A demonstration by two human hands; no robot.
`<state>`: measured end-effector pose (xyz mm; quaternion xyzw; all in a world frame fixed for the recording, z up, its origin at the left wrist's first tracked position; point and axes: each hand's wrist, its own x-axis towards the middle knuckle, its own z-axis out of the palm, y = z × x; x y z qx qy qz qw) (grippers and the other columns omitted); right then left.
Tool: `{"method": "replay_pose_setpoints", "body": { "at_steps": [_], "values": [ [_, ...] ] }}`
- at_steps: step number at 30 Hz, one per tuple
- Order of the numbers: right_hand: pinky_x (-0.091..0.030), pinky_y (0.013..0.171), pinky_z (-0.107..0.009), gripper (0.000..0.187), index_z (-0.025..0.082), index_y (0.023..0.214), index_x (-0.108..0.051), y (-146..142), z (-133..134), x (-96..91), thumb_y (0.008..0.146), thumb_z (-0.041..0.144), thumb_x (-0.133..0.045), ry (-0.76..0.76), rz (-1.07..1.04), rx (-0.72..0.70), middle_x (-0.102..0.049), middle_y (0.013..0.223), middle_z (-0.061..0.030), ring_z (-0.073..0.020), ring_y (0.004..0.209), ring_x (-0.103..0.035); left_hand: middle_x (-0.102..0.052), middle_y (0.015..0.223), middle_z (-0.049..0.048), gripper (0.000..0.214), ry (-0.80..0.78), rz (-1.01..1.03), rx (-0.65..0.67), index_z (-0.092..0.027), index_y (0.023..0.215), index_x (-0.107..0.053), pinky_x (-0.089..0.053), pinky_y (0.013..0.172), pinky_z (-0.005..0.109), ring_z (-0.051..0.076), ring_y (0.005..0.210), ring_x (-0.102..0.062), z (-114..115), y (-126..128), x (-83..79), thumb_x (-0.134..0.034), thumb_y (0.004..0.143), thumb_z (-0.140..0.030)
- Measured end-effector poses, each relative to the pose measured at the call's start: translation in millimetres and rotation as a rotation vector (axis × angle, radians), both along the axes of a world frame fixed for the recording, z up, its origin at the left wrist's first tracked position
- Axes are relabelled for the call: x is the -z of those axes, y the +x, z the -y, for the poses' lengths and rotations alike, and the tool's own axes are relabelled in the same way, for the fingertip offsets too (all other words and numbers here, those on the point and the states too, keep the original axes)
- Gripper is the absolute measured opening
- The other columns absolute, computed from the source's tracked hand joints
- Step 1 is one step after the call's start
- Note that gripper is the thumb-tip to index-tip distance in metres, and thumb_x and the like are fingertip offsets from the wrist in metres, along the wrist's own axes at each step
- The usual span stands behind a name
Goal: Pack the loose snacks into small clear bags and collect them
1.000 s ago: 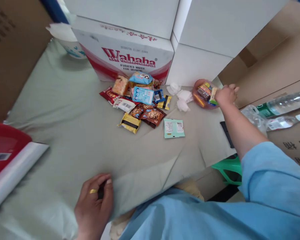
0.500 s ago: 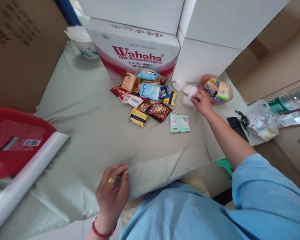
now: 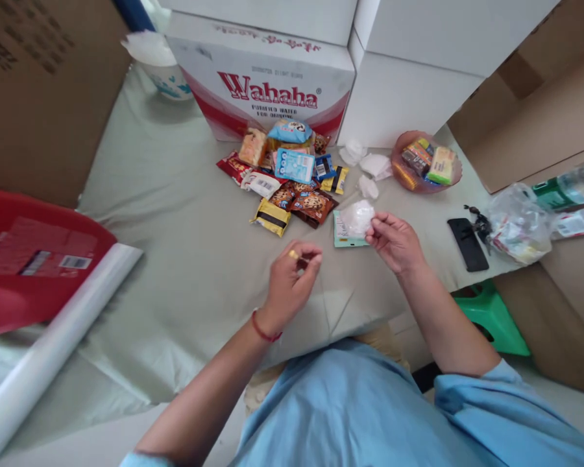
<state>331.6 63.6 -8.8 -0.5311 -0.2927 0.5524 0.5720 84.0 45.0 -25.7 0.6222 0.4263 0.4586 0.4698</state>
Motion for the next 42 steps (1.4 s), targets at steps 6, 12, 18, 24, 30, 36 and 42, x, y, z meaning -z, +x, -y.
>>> {"method": "replay_pose_setpoints", "body": {
  "at_steps": [6, 12, 18, 24, 30, 36, 42],
  "values": [
    [-0.048, 0.058, -0.023, 0.028, 0.022, 0.087, -0.078, -47.8, 22.4, 21.0, 0.079, 0.046, -0.089, 0.059, 0.259, -0.180, -0.067, 0.070, 0.0036, -0.0091, 0.060, -0.056, -0.072, 0.104, 0.0065, 0.045, -0.226, 0.076, 0.086, -0.020, 0.105, -0.065, -0.051, 0.069, 0.027, 0.017, 0.086, -0.067, -21.9, 32.8, 32.1, -0.079, 0.088, -0.059],
    [-0.035, 0.055, -0.025, 0.028, 0.022, 0.087, -0.075, -42.6, 26.8, 32.1, 0.079, 0.047, -0.086, 0.020, 0.296, -0.096, -0.056, 0.063, 0.0060, -0.0091, 0.057, -0.044, -0.066, 0.074, -0.0026, 0.045, -0.455, 0.361, 0.096, -0.019, 0.089, -0.070, -0.048, 0.065, 0.025, 0.012, 0.067, -0.058, -33.5, 21.3, 51.8, -0.090, 0.077, -0.058],
    [-0.037, 0.055, -0.025, 0.036, 0.024, 0.085, -0.073, -24.3, 34.4, 32.8, 0.067, 0.047, -0.095, -0.049, 0.113, 0.020, -0.057, 0.072, 0.0049, -0.0082, 0.058, -0.043, -0.070, 0.079, -0.0033, 0.042, -0.592, 0.598, 0.035, -0.020, 0.083, -0.071, -0.053, 0.072, 0.023, 0.010, 0.075, -0.063, -40.4, 13.9, 47.0, -0.100, 0.066, -0.047],
    [-0.040, 0.055, -0.025, 0.043, 0.025, 0.089, -0.072, -12.8, 46.2, 27.9, 0.069, 0.056, -0.095, -0.087, 0.102, -0.006, -0.061, 0.078, 0.0025, -0.0096, 0.061, -0.046, -0.077, 0.097, 0.0007, 0.037, -0.683, 0.717, 0.145, -0.020, 0.082, -0.068, -0.058, 0.083, 0.029, 0.014, 0.089, -0.070, -39.2, 11.1, 42.6, -0.097, 0.068, -0.038],
    [-0.038, 0.049, -0.023, 0.057, 0.027, 0.105, -0.074, -15.1, 42.3, 25.1, 0.073, 0.072, -0.088, -0.189, 0.151, -0.089, -0.069, 0.089, 0.0002, -0.0107, 0.063, -0.056, -0.077, 0.102, 0.0022, 0.029, -0.580, 0.645, 0.181, -0.020, 0.080, -0.062, -0.054, 0.085, 0.027, 0.013, 0.091, -0.070, -35.5, 13.5, 43.2, -0.089, 0.071, -0.028],
    [-0.032, 0.048, -0.022, 0.058, 0.021, 0.075, -0.065, -31.1, 33.9, 25.1, 0.063, 0.068, -0.096, -0.196, 0.161, -0.201, -0.053, 0.059, 0.0060, -0.0073, 0.052, -0.043, -0.075, 0.114, 0.0039, 0.027, -0.523, 0.664, 0.165, -0.023, 0.086, -0.053, -0.055, 0.094, 0.034, 0.018, 0.105, -0.073, -42.8, 10.5, 53.2, -0.078, 0.076, -0.026],
    [-0.028, 0.046, -0.022, 0.057, 0.021, 0.075, -0.065, -37.1, 31.5, 18.0, 0.062, 0.066, -0.097, -0.201, 0.153, -0.206, -0.050, 0.056, 0.0067, -0.0071, 0.051, -0.041, -0.063, 0.151, 0.0098, 0.051, 0.105, 0.208, 0.160, -0.027, 0.119, -0.069, -0.047, 0.115, 0.044, 0.030, 0.143, -0.056, -42.7, 6.4, 51.0, -0.088, 0.073, -0.031]
  ]
}}
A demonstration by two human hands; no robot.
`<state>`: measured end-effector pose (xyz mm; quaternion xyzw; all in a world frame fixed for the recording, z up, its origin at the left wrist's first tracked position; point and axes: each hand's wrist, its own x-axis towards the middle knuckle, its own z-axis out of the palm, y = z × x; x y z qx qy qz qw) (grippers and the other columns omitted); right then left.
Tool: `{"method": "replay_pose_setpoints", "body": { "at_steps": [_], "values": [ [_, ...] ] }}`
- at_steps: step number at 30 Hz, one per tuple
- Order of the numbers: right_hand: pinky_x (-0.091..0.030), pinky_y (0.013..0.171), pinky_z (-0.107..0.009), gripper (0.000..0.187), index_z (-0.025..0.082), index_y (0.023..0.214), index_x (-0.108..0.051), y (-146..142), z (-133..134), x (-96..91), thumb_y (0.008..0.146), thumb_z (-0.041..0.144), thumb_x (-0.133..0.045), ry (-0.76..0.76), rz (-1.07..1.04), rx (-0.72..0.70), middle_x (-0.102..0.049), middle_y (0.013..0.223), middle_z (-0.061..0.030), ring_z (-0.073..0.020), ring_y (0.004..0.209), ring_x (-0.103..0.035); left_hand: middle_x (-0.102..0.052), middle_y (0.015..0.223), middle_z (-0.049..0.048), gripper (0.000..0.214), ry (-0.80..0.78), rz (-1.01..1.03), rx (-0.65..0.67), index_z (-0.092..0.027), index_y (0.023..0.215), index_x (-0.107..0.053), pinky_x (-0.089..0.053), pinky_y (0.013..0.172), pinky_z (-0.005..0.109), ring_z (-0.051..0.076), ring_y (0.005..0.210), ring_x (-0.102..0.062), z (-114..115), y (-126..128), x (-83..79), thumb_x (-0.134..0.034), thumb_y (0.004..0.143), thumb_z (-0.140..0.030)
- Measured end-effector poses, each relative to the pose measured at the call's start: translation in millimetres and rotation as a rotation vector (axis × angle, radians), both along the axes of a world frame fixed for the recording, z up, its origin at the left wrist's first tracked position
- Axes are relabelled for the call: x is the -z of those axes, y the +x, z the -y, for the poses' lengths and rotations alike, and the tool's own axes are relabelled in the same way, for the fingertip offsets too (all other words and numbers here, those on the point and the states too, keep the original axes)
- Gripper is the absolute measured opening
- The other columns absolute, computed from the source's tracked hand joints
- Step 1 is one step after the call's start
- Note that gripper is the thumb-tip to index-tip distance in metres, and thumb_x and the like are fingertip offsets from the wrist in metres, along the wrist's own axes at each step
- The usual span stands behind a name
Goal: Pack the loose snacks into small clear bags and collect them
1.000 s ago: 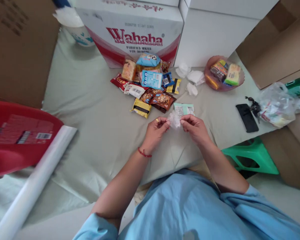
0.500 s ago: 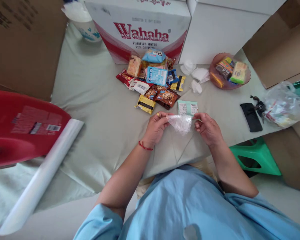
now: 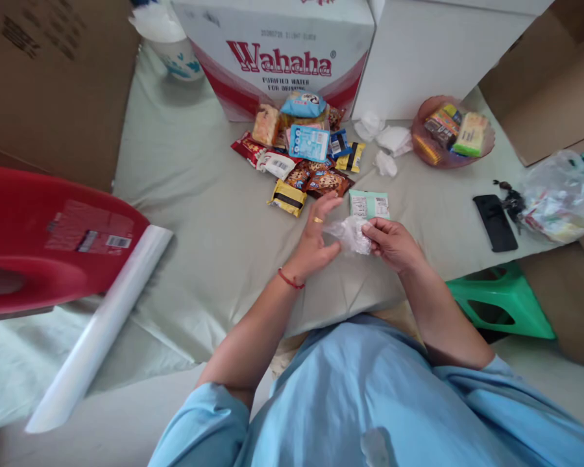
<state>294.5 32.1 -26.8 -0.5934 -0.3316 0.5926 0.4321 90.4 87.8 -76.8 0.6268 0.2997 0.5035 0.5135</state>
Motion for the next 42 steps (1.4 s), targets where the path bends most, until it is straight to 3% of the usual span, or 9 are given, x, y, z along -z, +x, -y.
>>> {"method": "replay_pose_setpoints", "body": {
  "at_steps": [3, 9, 15, 18, 20, 24, 29, 36, 42],
  "values": [
    [-0.027, 0.046, -0.022, 0.054, 0.021, 0.079, -0.067, 0.8, 1.1, -0.8, 0.063, 0.063, -0.097, -0.010, -0.014, -0.001, -0.051, 0.060, 0.0069, -0.0067, 0.051, -0.039, -0.075, 0.112, 0.0073, 0.021, -0.024, -0.034, -0.086, -0.025, 0.101, -0.074, -0.052, 0.105, 0.041, 0.026, 0.114, -0.068, 2.3, 1.5, -0.1, -0.079, 0.088, -0.042],
    [-0.032, 0.048, -0.023, 0.052, 0.021, 0.091, -0.072, 19.6, 16.2, 11.1, 0.065, 0.059, -0.096, -0.028, 0.105, 0.027, -0.061, 0.070, 0.0033, -0.0085, 0.055, -0.044, -0.057, 0.073, -0.0034, 0.025, -0.420, 0.228, -0.322, -0.025, 0.091, -0.062, -0.040, 0.057, 0.025, 0.012, 0.059, -0.048, -7.3, 7.8, 16.0, -0.077, 0.090, -0.045],
    [-0.058, 0.085, -0.034, 0.050, 0.030, 0.114, -0.075, 22.7, 21.1, -7.4, 0.084, 0.070, -0.081, 0.385, 0.459, 0.022, -0.071, 0.113, -0.0054, -0.0207, 0.097, -0.066, -0.055, 0.071, -0.0050, 0.026, -0.458, 0.094, -0.297, -0.023, 0.084, -0.060, -0.036, 0.058, 0.024, 0.011, 0.060, -0.044, -5.6, 9.5, 18.5, -0.079, 0.087, -0.040],
    [-0.053, 0.109, -0.047, 0.064, 0.034, 0.130, -0.072, -2.0, 14.7, -16.5, 0.080, 0.071, -0.085, 0.534, 0.595, -0.184, -0.065, 0.141, -0.0104, -0.0318, 0.133, -0.059, -0.051, 0.065, -0.0062, 0.030, -0.379, -0.085, -0.334, -0.022, 0.079, -0.059, -0.033, 0.059, 0.026, 0.011, 0.059, -0.041, 0.6, 8.1, 11.4, -0.080, 0.087, -0.042],
    [-0.048, 0.114, -0.052, 0.057, 0.032, 0.124, -0.074, -17.9, 8.9, -15.1, 0.081, 0.067, -0.086, 0.576, 0.685, -0.237, -0.069, 0.136, -0.0115, -0.0342, 0.132, -0.059, -0.048, 0.061, -0.0071, 0.031, -0.315, -0.172, -0.343, -0.023, 0.077, -0.059, -0.029, 0.058, 0.027, 0.011, 0.057, -0.039, 3.2, 6.7, 5.8, -0.081, 0.087, -0.044],
    [-0.054, 0.095, -0.044, 0.028, 0.027, 0.093, -0.074, -18.5, -1.3, -5.7, 0.094, 0.055, -0.075, 0.443, 0.593, -0.143, -0.073, 0.095, -0.0058, -0.0248, 0.095, -0.066, -0.052, 0.061, -0.0065, 0.032, -0.343, -0.208, -0.207, -0.023, 0.078, -0.060, -0.029, 0.057, 0.027, 0.012, 0.057, -0.041, -2.3, -0.7, -2.1, -0.086, 0.080, -0.041],
    [-0.056, 0.076, -0.032, 0.040, 0.025, 0.086, -0.067, 16.4, -3.2, -10.3, 0.080, 0.060, -0.086, 0.161, 0.232, -0.008, -0.069, 0.089, -0.0019, -0.0178, 0.084, -0.062, -0.064, 0.074, -0.0029, 0.036, -0.543, -0.069, 0.131, -0.021, 0.090, -0.064, -0.039, 0.060, 0.026, 0.013, 0.063, -0.053, -17.4, -17.9, -7.0, -0.089, 0.067, -0.034],
    [-0.056, 0.091, -0.038, 0.053, 0.028, 0.106, -0.072, -29.1, 15.3, -4.7, 0.074, 0.067, -0.089, 0.284, 0.372, -0.132, -0.070, 0.116, -0.0063, -0.0242, 0.109, -0.064, -0.055, 0.064, -0.0041, 0.037, -0.413, -0.235, 0.016, -0.021, 0.073, -0.057, -0.032, 0.058, 0.027, 0.012, 0.059, -0.044, -10.6, -13.3, -9.5, -0.082, 0.082, -0.046],
    [-0.051, 0.077, -0.032, 0.033, 0.024, 0.086, -0.070, -24.1, 7.2, -2.4, 0.085, 0.056, -0.081, 0.268, 0.377, -0.048, -0.067, 0.090, -0.0027, -0.0188, 0.086, -0.060, -0.062, 0.073, -0.0045, 0.045, -0.507, -0.124, 0.132, -0.022, 0.098, -0.062, -0.037, 0.059, 0.025, 0.013, 0.062, -0.052, -7.4, -15.4, -10.5, -0.092, 0.071, -0.040]
  ]
}}
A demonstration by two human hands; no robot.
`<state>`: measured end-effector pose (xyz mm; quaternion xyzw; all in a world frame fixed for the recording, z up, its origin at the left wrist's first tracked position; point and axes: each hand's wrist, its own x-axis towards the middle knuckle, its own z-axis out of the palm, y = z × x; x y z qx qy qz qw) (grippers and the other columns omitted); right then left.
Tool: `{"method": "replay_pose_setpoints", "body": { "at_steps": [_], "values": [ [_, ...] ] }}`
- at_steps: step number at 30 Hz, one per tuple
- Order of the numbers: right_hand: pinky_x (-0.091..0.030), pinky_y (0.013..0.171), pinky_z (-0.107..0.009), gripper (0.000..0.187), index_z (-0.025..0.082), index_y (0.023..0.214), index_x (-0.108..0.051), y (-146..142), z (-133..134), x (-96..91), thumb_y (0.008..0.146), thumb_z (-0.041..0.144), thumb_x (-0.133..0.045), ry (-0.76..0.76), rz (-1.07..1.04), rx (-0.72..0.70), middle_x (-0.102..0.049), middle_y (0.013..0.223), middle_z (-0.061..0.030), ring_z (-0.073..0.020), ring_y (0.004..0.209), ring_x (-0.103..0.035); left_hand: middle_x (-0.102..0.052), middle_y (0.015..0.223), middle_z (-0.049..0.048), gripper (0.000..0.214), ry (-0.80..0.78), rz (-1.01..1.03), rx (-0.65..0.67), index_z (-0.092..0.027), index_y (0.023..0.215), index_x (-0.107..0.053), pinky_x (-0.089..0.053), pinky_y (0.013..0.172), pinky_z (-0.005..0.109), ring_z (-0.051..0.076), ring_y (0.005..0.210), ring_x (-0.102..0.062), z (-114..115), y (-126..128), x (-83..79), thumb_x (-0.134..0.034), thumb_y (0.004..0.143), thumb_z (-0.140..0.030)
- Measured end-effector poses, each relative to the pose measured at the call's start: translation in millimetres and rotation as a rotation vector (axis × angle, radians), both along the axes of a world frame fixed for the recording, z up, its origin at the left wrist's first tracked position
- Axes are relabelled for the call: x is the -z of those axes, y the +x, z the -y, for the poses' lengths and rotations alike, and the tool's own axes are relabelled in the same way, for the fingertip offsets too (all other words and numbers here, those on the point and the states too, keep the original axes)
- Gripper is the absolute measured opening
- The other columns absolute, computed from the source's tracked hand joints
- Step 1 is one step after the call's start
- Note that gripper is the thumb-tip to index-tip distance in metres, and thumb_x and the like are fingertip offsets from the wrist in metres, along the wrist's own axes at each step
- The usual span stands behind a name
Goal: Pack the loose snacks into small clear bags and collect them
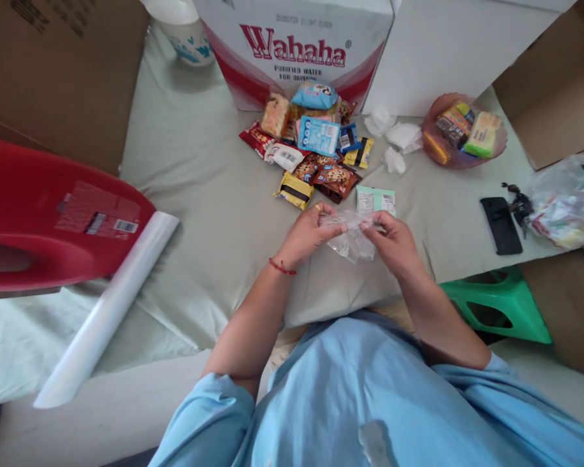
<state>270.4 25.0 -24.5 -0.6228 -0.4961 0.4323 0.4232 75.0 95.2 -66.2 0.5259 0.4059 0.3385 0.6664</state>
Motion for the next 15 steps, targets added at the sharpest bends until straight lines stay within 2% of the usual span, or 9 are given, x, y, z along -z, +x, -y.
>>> {"method": "replay_pose_setpoints", "body": {
  "at_steps": [3, 5, 7, 10, 12, 13, 15],
  "values": [
    [-0.046, 0.066, -0.029, 0.039, 0.023, 0.082, -0.071, 27.2, -4.0, -6.0, 0.075, 0.056, -0.089, -0.143, -0.168, -0.033, -0.063, 0.076, 0.0013, -0.0141, 0.070, -0.053, -0.066, 0.081, -0.0031, 0.054, -0.091, 0.148, 0.151, -0.021, 0.104, -0.062, -0.045, 0.065, 0.026, 0.015, 0.068, -0.059, -6.1, -8.7, -0.6, -0.094, 0.062, -0.031],
    [-0.043, 0.060, -0.027, 0.043, 0.023, 0.083, -0.071, 39.6, -4.8, -7.1, 0.068, 0.056, -0.093, -0.238, -0.239, -0.041, -0.062, 0.074, 0.0024, -0.0128, 0.066, -0.051, -0.064, 0.081, -0.0038, 0.052, -0.100, 0.182, 0.159, -0.021, 0.102, -0.063, -0.046, 0.066, 0.026, 0.014, 0.068, -0.058, -10.7, -11.5, 1.4, -0.093, 0.060, -0.027],
    [-0.041, 0.056, -0.024, 0.047, 0.022, 0.084, -0.071, 44.3, -4.7, -3.7, 0.062, 0.054, -0.097, -0.285, -0.282, -0.011, -0.063, 0.076, 0.0028, -0.0122, 0.066, -0.052, -0.061, 0.081, -0.0049, 0.051, -0.066, 0.179, 0.073, -0.021, 0.101, -0.063, -0.044, 0.066, 0.025, 0.012, 0.067, -0.055, -13.7, -10.4, 4.6, -0.091, 0.059, -0.022],
    [-0.040, 0.053, -0.023, 0.050, 0.023, 0.083, -0.068, 39.3, -3.1, 6.8, 0.057, 0.052, -0.100, -0.277, -0.340, 0.081, -0.062, 0.075, 0.0039, -0.0113, 0.065, -0.051, -0.057, 0.089, -0.0037, 0.056, 0.084, 0.113, -0.208, -0.023, 0.110, -0.064, -0.043, 0.069, 0.025, 0.012, 0.073, -0.053, -11.7, -4.1, 6.2, -0.086, 0.059, -0.011],
    [-0.042, 0.054, -0.023, 0.051, 0.023, 0.082, -0.067, 32.1, -1.4, 11.9, 0.057, 0.053, -0.100, -0.256, -0.377, 0.140, -0.062, 0.074, 0.0041, -0.0110, 0.064, -0.051, -0.057, 0.093, -0.0017, 0.049, 0.237, 0.034, -0.377, -0.023, 0.107, -0.067, -0.043, 0.072, 0.027, 0.013, 0.077, -0.052, -5.6, 0.9, 2.8, -0.082, 0.063, -0.008],
    [-0.044, 0.056, -0.023, 0.050, 0.023, 0.082, -0.068, 28.6, -0.5, 12.7, 0.058, 0.054, -0.100, -0.242, -0.392, 0.160, -0.063, 0.074, 0.0039, -0.0111, 0.065, -0.052, -0.057, 0.092, -0.0007, 0.039, 0.314, -0.001, -0.406, -0.023, 0.101, -0.069, -0.042, 0.072, 0.028, 0.014, 0.078, -0.051, -1.5, 3.1, -0.1, -0.081, 0.067, -0.009],
    [-0.049, 0.061, -0.025, 0.048, 0.024, 0.082, -0.071, 23.1, 1.3, 10.7, 0.061, 0.056, -0.098, -0.220, -0.419, 0.158, -0.067, 0.077, 0.0025, -0.0123, 0.068, -0.057, -0.057, 0.086, 0.0006, 0.015, 0.425, -0.033, -0.336, -0.022, 0.088, -0.072, -0.041, 0.070, 0.029, 0.015, 0.075, -0.050, 7.5, 6.7, -7.3, -0.078, 0.076, -0.014]
  ]
}}
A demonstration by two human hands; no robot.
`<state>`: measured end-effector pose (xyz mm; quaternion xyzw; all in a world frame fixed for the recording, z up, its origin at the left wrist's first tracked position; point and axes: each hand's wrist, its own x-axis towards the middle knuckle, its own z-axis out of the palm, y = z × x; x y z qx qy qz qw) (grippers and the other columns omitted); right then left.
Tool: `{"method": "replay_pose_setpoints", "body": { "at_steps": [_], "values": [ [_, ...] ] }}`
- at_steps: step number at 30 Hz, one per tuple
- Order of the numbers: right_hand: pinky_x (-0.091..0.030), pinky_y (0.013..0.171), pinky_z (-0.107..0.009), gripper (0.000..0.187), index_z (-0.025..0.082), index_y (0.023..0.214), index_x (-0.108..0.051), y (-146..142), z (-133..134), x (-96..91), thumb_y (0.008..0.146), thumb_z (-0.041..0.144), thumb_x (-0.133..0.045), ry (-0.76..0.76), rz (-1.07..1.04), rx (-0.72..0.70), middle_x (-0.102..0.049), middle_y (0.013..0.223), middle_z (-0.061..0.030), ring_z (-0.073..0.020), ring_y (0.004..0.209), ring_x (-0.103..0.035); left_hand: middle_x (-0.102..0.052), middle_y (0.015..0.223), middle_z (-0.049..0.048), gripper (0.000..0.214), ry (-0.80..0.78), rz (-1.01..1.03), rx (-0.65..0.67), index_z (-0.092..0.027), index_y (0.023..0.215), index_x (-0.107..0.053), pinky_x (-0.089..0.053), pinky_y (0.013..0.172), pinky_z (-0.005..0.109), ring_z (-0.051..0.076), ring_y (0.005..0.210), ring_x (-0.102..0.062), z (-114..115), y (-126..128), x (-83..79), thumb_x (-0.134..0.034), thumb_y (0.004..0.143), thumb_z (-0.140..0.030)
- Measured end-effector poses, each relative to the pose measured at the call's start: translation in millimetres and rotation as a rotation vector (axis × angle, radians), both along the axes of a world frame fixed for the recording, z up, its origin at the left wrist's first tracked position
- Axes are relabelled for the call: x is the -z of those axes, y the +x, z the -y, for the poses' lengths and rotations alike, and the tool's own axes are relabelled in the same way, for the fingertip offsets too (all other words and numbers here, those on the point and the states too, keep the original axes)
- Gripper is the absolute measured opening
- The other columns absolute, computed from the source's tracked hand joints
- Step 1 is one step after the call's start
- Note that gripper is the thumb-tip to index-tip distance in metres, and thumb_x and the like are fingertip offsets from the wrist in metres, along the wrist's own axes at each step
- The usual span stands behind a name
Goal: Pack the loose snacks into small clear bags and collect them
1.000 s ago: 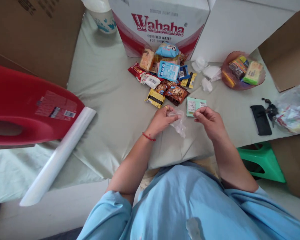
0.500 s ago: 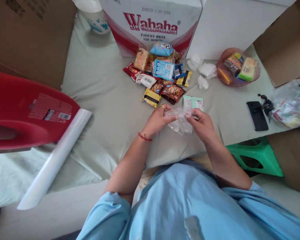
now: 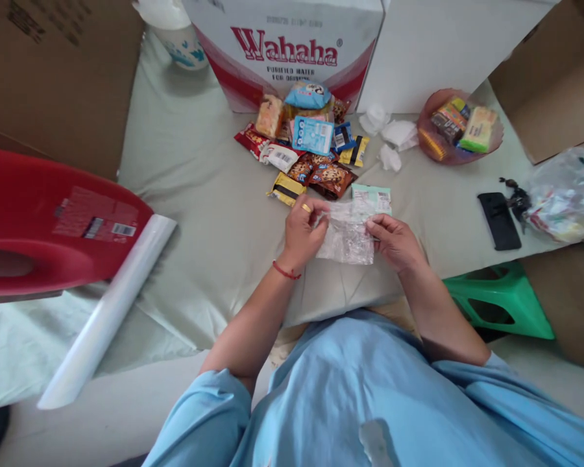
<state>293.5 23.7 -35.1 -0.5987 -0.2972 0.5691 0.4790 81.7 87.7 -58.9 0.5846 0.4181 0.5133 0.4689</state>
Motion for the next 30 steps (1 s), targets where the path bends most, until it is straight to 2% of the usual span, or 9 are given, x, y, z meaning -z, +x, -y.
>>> {"method": "replay_pose_setpoints", "body": {
  "at_steps": [2, 4, 6, 8, 11, 14, 17, 24, 30],
  "values": [
    [-0.055, 0.069, -0.028, 0.045, 0.025, 0.086, -0.075, -3.0, 1.6, -5.1, 0.063, 0.057, -0.096, 0.030, -0.021, -0.054, -0.072, 0.084, 0.0004, -0.0146, 0.076, -0.064, -0.059, 0.081, 0.0013, 0.003, 0.028, -0.036, 0.157, -0.022, 0.083, -0.074, -0.040, 0.068, 0.030, 0.016, 0.072, -0.050, 8.3, 2.6, -6.4, -0.077, 0.083, -0.022],
    [-0.059, 0.077, -0.033, 0.043, 0.025, 0.091, -0.078, -5.2, 3.1, -10.2, 0.066, 0.056, -0.096, 0.066, -0.031, -0.131, -0.076, 0.091, -0.0013, -0.0167, 0.082, -0.068, -0.062, 0.081, 0.0019, 0.009, 0.011, -0.053, 0.276, -0.022, 0.085, -0.076, -0.041, 0.068, 0.030, 0.016, 0.071, -0.053, 14.5, 4.9, -10.3, -0.078, 0.087, -0.030],
    [-0.061, 0.082, -0.035, 0.041, 0.026, 0.094, -0.079, -8.6, 4.7, -13.0, 0.068, 0.054, -0.095, 0.107, -0.009, -0.166, -0.076, 0.092, -0.0014, -0.0173, 0.084, -0.069, -0.065, 0.082, 0.0028, 0.019, -0.015, -0.047, 0.316, -0.021, 0.087, -0.076, -0.043, 0.071, 0.031, 0.017, 0.075, -0.057, 18.4, 7.4, -11.3, -0.076, 0.093, -0.039],
    [-0.060, 0.082, -0.036, 0.038, 0.027, 0.094, -0.078, -14.2, 5.9, -13.4, 0.072, 0.053, -0.093, 0.144, 0.053, -0.158, -0.075, 0.088, -0.0006, -0.0169, 0.081, -0.068, -0.066, 0.085, 0.0031, 0.027, -0.034, -0.014, 0.293, -0.021, 0.090, -0.073, -0.045, 0.074, 0.031, 0.017, 0.079, -0.059, 20.4, 10.0, -10.5, -0.073, 0.096, -0.047],
    [-0.058, 0.078, -0.035, 0.032, 0.027, 0.094, -0.077, -23.5, 6.1, -12.7, 0.080, 0.053, -0.088, 0.192, 0.170, -0.170, -0.073, 0.083, -0.0001, -0.0167, 0.076, -0.066, -0.067, 0.089, 0.0026, 0.033, -0.003, -0.003, 0.218, -0.022, 0.093, -0.070, -0.048, 0.076, 0.030, 0.017, 0.081, -0.059, 20.6, 12.4, -9.0, -0.080, 0.091, -0.053],
    [-0.054, 0.075, -0.033, 0.027, 0.026, 0.096, -0.076, -27.3, 3.8, -13.0, 0.084, 0.049, -0.083, 0.245, 0.260, -0.218, -0.072, 0.081, -0.0001, -0.0163, 0.075, -0.065, -0.066, 0.084, 0.0023, 0.031, 0.046, -0.019, 0.170, -0.022, 0.084, -0.072, -0.047, 0.075, 0.030, 0.017, 0.079, -0.058, 17.6, 11.0, -9.4, -0.081, 0.091, -0.051],
    [-0.052, 0.073, -0.032, 0.022, 0.025, 0.095, -0.075, -25.2, 1.8, -13.1, 0.085, 0.044, -0.081, 0.260, 0.305, -0.194, -0.070, 0.081, 0.0007, -0.0156, 0.074, -0.062, -0.066, 0.079, 0.0029, 0.036, 0.006, 0.032, 0.189, -0.022, 0.078, -0.075, -0.046, 0.074, 0.031, 0.017, 0.078, -0.059, 12.2, 6.6, -9.4, -0.077, 0.094, -0.054],
    [-0.052, 0.072, -0.029, 0.022, 0.026, 0.090, -0.074, -21.9, 6.4, -10.8, 0.078, 0.039, -0.086, 0.162, 0.053, -0.078, -0.067, 0.081, 0.0019, -0.0125, 0.071, -0.058, -0.059, 0.074, -0.0004, 0.038, -0.188, 0.132, 0.211, -0.020, 0.079, -0.071, -0.037, 0.065, 0.029, 0.013, 0.068, -0.048, 6.0, 5.0, -1.3, -0.081, 0.090, -0.055],
    [-0.052, 0.068, -0.025, 0.025, 0.027, 0.092, -0.072, -12.2, 2.8, -9.3, 0.075, 0.037, -0.087, 0.198, 0.027, 0.089, -0.067, 0.082, 0.0029, -0.0118, 0.072, -0.058, -0.057, 0.071, -0.0025, 0.045, -0.202, 0.284, 0.146, -0.020, 0.078, -0.068, -0.040, 0.065, 0.026, 0.012, 0.067, -0.049, 0.4, 5.3, 3.7, -0.084, 0.086, -0.062]
  ]
}}
